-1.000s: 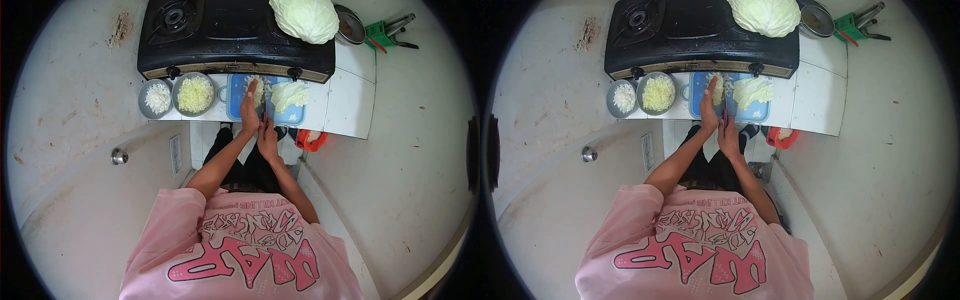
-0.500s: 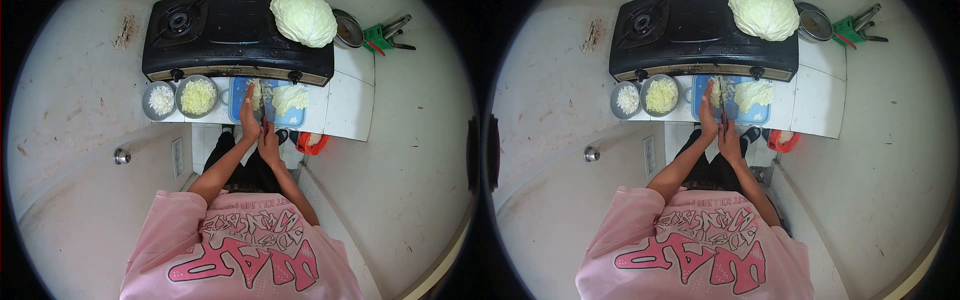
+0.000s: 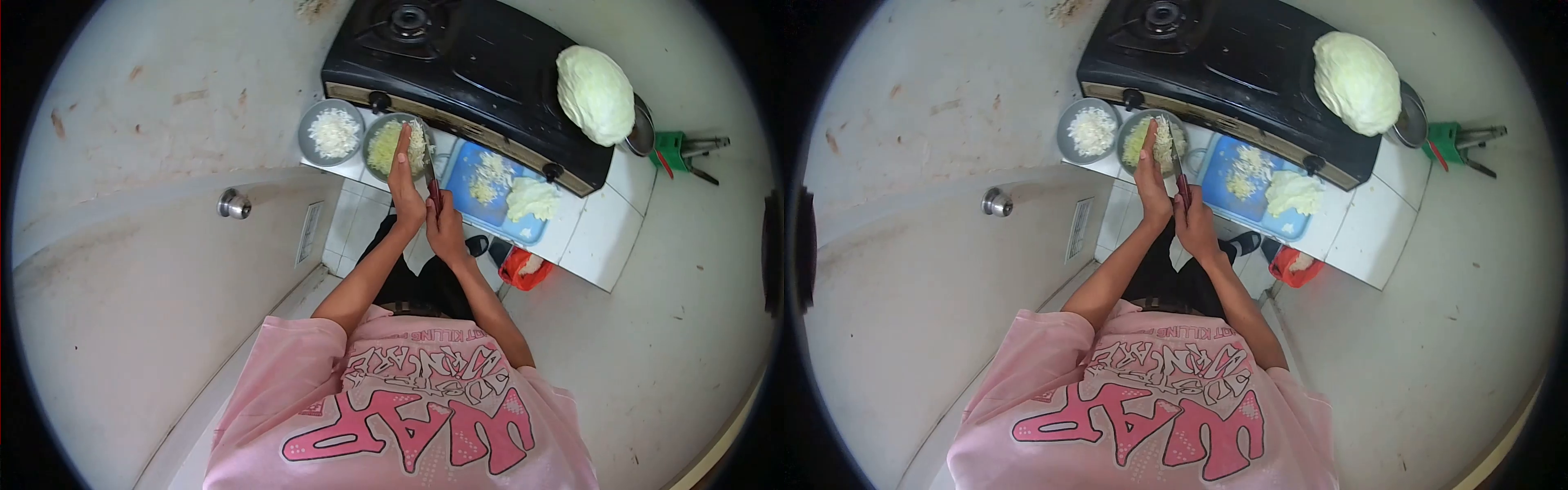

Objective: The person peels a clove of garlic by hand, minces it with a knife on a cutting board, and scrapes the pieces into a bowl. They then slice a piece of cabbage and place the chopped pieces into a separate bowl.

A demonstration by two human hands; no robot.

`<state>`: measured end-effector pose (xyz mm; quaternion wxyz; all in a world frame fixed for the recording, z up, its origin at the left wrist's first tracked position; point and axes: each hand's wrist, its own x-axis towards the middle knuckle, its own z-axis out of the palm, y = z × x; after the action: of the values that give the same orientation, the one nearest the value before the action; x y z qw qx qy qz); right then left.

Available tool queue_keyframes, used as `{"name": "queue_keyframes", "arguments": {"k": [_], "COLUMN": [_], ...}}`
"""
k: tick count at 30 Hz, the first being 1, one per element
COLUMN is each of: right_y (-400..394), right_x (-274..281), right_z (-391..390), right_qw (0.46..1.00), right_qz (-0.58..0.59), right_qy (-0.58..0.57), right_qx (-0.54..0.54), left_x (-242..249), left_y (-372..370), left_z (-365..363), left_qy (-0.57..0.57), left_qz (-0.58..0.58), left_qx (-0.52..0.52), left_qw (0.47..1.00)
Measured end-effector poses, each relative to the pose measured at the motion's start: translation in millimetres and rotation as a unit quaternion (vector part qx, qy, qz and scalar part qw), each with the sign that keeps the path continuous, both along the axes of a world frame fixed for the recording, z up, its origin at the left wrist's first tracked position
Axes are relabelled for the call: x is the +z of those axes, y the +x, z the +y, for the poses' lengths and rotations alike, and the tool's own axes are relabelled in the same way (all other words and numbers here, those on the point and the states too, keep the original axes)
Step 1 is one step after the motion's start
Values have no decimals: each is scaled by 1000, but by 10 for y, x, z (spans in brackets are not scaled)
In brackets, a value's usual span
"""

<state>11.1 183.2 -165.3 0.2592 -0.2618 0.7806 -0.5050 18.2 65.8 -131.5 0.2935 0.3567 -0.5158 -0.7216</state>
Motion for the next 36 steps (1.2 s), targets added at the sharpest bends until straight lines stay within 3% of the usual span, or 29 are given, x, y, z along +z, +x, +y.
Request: {"name": "queue_keyframes", "arguments": {"k": [5,8,14,22,28,36], "right_y": [88,125,35,-8,-48,-207], "right_x": [-83,-221,32,51,128,306], "right_z": [-328,-419,-412,-272,-85,-175], "right_qw": [999,994,993,985,982,978], "right_qz": [-24,-1,29,118,109,111], "right_qy": [26,108,103,128,135,175], "right_qx": [3,-18,-57,0,70,18], "left_x": [-191,-343,-655,-588,-609,-610], "left_y": [133,174,412,557,564,585], "left_z": [-373,-536,-845,-1172,-1304,-1348], "left_qy": [79,105,109,124,125,135], "left_qz": [-18,-22,-9,-21,-34,-37], "left_qx": [1,-11,-61,-102,-154,-172], "left_qw": [997,994,992,987,979,975]}}
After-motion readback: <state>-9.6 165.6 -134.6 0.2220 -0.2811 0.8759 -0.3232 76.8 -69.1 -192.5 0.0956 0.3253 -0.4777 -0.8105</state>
